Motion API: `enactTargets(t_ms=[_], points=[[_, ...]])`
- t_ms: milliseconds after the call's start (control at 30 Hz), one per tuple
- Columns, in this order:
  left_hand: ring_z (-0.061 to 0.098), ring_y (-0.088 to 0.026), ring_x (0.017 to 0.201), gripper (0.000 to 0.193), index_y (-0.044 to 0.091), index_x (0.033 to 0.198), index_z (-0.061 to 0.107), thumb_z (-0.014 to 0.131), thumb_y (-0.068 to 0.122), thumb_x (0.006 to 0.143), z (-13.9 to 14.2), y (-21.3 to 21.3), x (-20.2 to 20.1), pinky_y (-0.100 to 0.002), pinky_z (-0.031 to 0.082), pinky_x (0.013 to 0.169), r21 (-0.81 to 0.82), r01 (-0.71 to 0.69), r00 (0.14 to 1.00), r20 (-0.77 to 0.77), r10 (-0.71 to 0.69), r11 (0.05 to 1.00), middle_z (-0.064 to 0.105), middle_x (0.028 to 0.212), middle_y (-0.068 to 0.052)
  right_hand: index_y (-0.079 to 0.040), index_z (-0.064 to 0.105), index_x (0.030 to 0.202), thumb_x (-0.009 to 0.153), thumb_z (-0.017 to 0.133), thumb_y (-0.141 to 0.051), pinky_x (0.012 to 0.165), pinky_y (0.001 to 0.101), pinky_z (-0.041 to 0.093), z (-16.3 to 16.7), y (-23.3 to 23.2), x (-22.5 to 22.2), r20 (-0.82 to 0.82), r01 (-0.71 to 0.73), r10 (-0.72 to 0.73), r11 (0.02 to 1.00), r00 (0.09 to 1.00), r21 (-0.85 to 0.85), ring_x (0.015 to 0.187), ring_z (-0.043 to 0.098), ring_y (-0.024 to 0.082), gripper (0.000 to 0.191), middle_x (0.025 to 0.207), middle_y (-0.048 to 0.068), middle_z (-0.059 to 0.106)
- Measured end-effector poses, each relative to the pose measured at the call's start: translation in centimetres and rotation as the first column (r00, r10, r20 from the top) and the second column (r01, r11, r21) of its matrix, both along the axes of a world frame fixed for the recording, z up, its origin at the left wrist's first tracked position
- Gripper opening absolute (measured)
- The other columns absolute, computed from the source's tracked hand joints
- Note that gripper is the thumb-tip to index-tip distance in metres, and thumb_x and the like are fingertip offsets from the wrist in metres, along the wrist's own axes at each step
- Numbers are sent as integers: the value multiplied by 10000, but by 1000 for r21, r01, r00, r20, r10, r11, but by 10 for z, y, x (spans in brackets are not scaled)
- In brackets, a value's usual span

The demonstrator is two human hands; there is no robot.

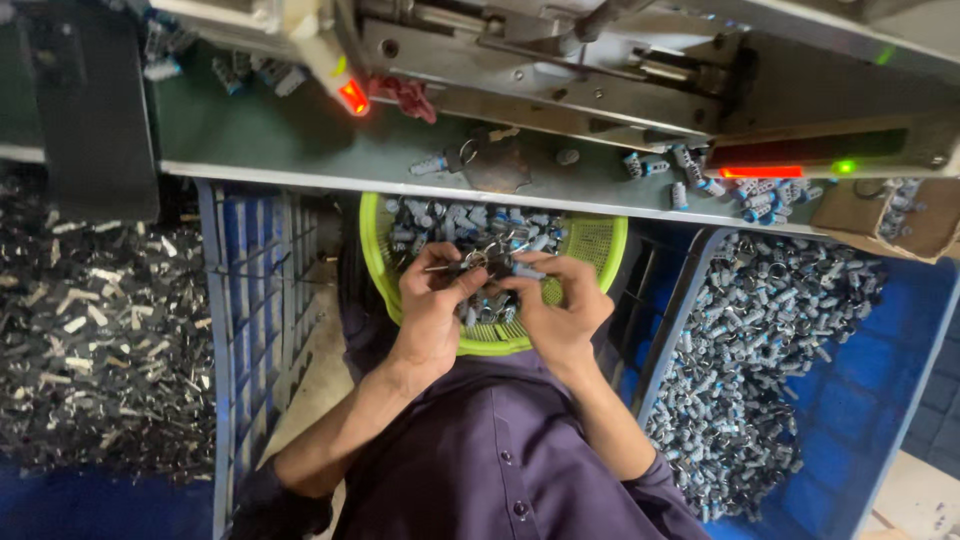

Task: The person picks small cylindrical components and metal rings from a green basket and inserts them into a machine. The machine processes the items, and the person collects the finished keychains, placing them into a blue bin. The process is repeated continuously.

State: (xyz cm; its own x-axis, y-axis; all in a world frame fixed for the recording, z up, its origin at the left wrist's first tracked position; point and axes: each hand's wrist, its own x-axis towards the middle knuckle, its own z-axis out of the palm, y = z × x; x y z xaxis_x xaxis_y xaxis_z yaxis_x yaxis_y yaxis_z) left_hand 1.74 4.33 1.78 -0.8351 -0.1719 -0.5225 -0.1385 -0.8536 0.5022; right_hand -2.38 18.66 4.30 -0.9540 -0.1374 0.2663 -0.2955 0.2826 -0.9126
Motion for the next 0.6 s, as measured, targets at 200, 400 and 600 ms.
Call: enactTargets(t_ms=[200,400,600], points=[[733,-196,805,287,8,1003,554,732,-135,828,8,3,1,-331,604,756,-100,45,997,-55,-50,994,682,941,-81,43,523,1008,909,586,215,718,264,600,-21,17,-10,208,150,-110,971,972,-186,853,710,186,208,1095,251,710],[663,-108,896,304,14,990,547,729,-172,833,7,2,3,-268,578,789,-293,102,980,-137,-148,951,641,1022,-58,34,500,969,901,630,223,664,209,504,-17,31,-19,242,189,-142,964,960,-185,784,646,149,239,1033,248,740],[697,-177,758,287,17,1025,567,683,-149,822,12,-28,6,-292,548,640,-441,289,955,70,-288,850,663,938,-130,-95,529,994,919,542,112,682,300,534,18,67,-63,324,277,-80,728,943,-627,737,619,187,221,932,151,655]])
